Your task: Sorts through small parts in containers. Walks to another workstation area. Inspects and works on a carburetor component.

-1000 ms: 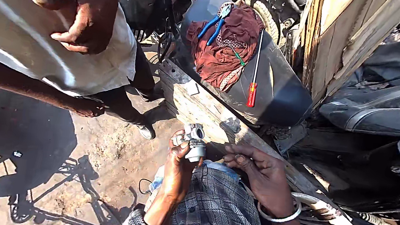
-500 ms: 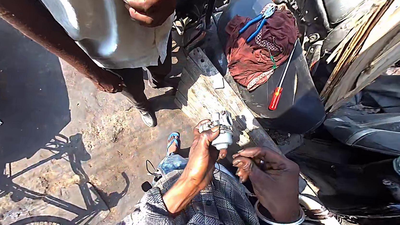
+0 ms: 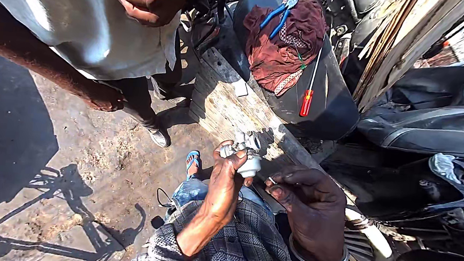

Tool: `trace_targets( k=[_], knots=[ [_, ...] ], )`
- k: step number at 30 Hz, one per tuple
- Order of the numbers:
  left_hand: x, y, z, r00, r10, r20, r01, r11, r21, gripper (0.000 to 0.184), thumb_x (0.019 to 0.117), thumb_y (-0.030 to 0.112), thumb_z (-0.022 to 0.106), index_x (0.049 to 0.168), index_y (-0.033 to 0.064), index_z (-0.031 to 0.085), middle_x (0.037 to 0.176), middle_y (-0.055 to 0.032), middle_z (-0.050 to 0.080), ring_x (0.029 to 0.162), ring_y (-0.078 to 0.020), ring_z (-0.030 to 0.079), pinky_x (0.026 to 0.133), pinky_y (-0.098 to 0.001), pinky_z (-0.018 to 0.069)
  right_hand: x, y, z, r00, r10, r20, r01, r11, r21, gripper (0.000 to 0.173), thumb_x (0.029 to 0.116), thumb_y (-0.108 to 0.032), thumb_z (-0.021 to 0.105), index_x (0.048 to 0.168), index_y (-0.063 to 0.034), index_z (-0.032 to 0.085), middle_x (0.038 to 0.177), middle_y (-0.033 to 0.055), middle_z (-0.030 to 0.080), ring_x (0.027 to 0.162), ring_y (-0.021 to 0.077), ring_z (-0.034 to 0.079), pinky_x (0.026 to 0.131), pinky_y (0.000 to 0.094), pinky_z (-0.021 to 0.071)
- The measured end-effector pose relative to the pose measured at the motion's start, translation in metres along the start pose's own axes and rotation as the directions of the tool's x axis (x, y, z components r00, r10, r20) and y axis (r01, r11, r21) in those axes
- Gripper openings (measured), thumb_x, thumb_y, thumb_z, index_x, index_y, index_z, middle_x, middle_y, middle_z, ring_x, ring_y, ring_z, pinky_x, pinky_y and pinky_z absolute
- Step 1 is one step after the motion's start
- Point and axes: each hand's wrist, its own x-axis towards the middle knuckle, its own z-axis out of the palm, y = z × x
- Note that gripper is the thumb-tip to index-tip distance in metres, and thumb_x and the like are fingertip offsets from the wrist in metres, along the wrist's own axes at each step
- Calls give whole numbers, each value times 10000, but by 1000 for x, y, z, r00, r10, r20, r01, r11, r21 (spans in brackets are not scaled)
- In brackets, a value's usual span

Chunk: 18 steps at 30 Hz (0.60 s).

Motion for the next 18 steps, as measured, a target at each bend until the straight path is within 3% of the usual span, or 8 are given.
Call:
trace_targets(
  k=[3,7,9,13,18],
  knots=[
    [-6,4,4,1000,7,-24,-6,999,44,421,994,315,570,1371,220,409,1014,-50,649,777,-104,648,680,-245,547,1,-3,14,991,-129,-21,120,961,-250,166,849,-14,791,989,-99,764,1021,10,752,894,101,732,762,239,643],
    [-7,8,9,998,60,-27,-58,996,67,416,984,283,558,1364,210,405,1053,-59,667,877,-135,679,767,-299,571,4,-3,25,965,-262,-20,234,892,-386,100,886,-3,740,958,-72,744,1010,20,749,937,118,731,800,257,642],
    [-8,10,11,995,95,-29,-92,992,84,423,974,266,557,1365,208,406,1065,-54,665,914,-135,681,802,-312,573,8,-1,27,952,-306,-25,272,879,-391,105,868,-6,759,950,-69,736,980,29,749,975,160,719,854,300,626],
    [-12,14,15,994,105,-30,-101,989,111,451,957,244,566,1374,229,395,1117,-43,653,986,-142,665,854,-325,559,15,0,32,951,-303,-67,270,913,-304,240,827,32,789,1015,-92,706,983,25,731,886,142,722,781,273,642],
    [-13,16,15,995,100,-25,-97,991,96,453,971,247,564,1384,224,379,1109,-55,659,960,-145,675,820,-314,566,19,5,35,940,-325,-99,292,921,-257,301,818,27,800,1054,-128,697,1010,8,719,922,132,718,807,271,640]
  ],
)
